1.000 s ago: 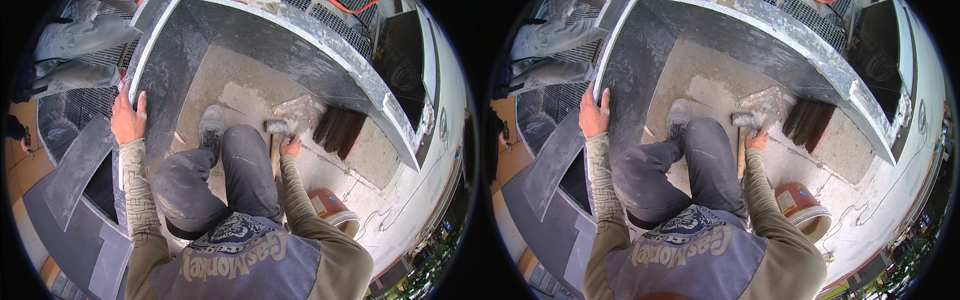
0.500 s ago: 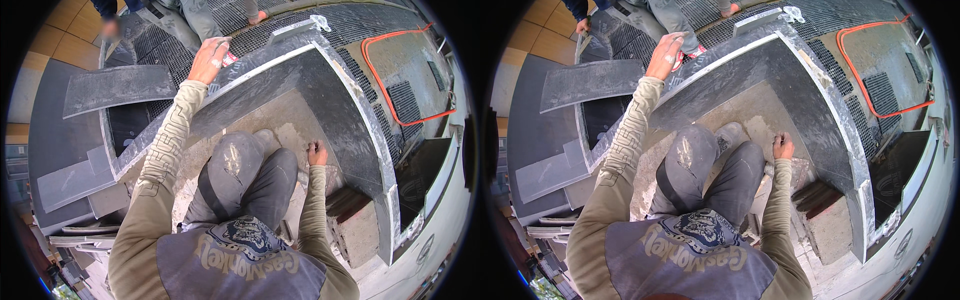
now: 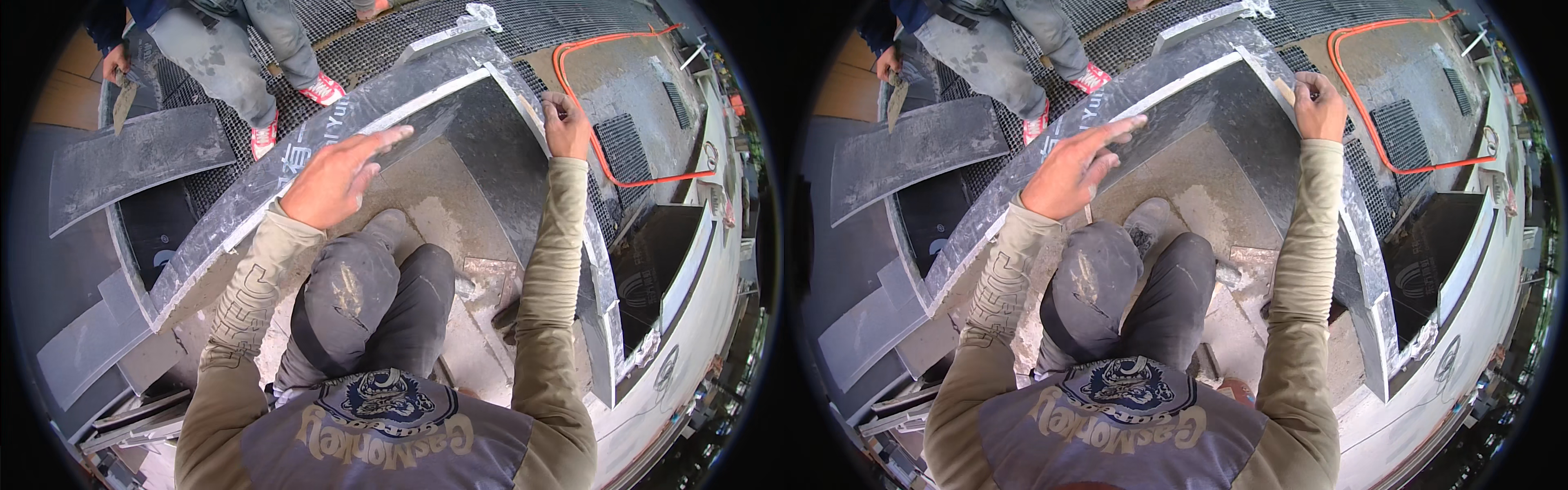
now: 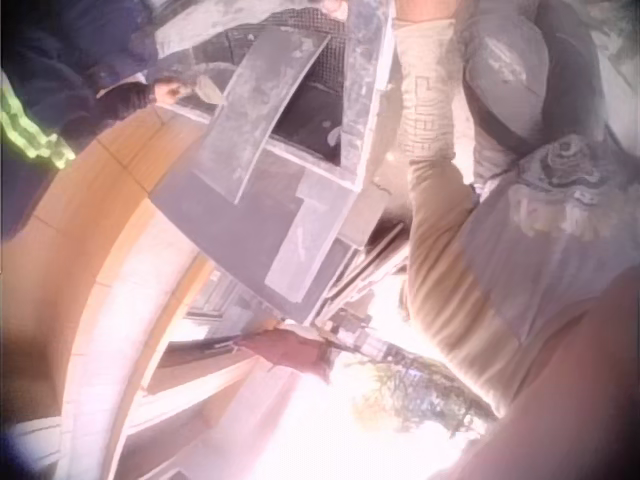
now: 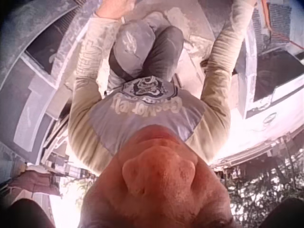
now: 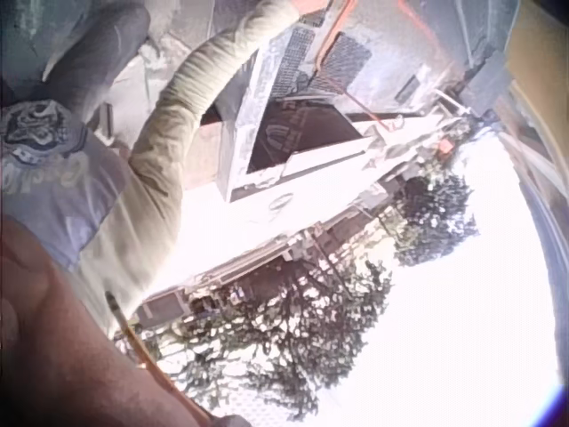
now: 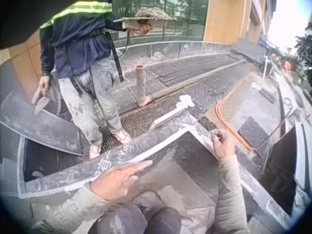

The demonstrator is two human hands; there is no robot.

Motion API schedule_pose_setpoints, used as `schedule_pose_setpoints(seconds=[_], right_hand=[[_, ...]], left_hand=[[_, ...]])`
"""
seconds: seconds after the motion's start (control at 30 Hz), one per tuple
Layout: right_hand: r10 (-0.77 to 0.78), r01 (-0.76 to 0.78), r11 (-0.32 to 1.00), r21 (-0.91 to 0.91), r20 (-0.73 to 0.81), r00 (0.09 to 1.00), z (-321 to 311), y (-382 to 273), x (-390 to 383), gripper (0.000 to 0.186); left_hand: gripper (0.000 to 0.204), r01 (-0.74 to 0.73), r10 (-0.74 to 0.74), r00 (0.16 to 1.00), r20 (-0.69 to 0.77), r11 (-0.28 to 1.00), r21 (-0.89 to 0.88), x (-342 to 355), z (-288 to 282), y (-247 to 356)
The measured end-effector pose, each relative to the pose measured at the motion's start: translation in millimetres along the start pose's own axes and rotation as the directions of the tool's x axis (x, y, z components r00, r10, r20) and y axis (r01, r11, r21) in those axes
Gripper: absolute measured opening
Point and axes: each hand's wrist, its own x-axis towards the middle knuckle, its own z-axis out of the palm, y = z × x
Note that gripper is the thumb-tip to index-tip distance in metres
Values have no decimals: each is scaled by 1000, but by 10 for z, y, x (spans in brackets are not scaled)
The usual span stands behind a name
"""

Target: The person spreads cement on the floor using a trowel, then places a large tile onto the prepared area. They use a rubber mallet to tap the tile into position and adjust its alignment.

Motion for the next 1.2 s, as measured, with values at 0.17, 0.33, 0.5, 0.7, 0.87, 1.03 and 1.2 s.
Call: schedule_pose_setpoints(seconds=[0.17,0.33,0.5,0.7,0.87,1.03,1.2], right_hand=[[171,100,909,-404,581,796,160,1391,782,49],[160,147,898,-415,619,769,331,1201,641,50],[213,135,861,-490,589,779,103,776,679,55],[109,-98,937,-337,14,994,78,-439,411,26],[263,-289,955,65,266,928,-2,-1196,-416,25],[460,-566,824,19,560,689,-202,-1648,-1846,27],[528,-689,723,-52,685,502,-1091,-2009,-3343,22]], left_hand=[[30,226,-168,885,434,970,-87,-342,-75,-269],[31,636,-575,743,342,765,-96,-607,-310,-171],[57,740,-671,656,346,662,-119,-12,-375,17],[59,759,-688,634,353,642,-109,835,-81,-140],[38,676,-656,700,282,736,33,1060,177,79],[36,633,-676,642,362,733,248,-293,-27,383],[31,755,-851,420,316,520,399,-2215,-993,690]])
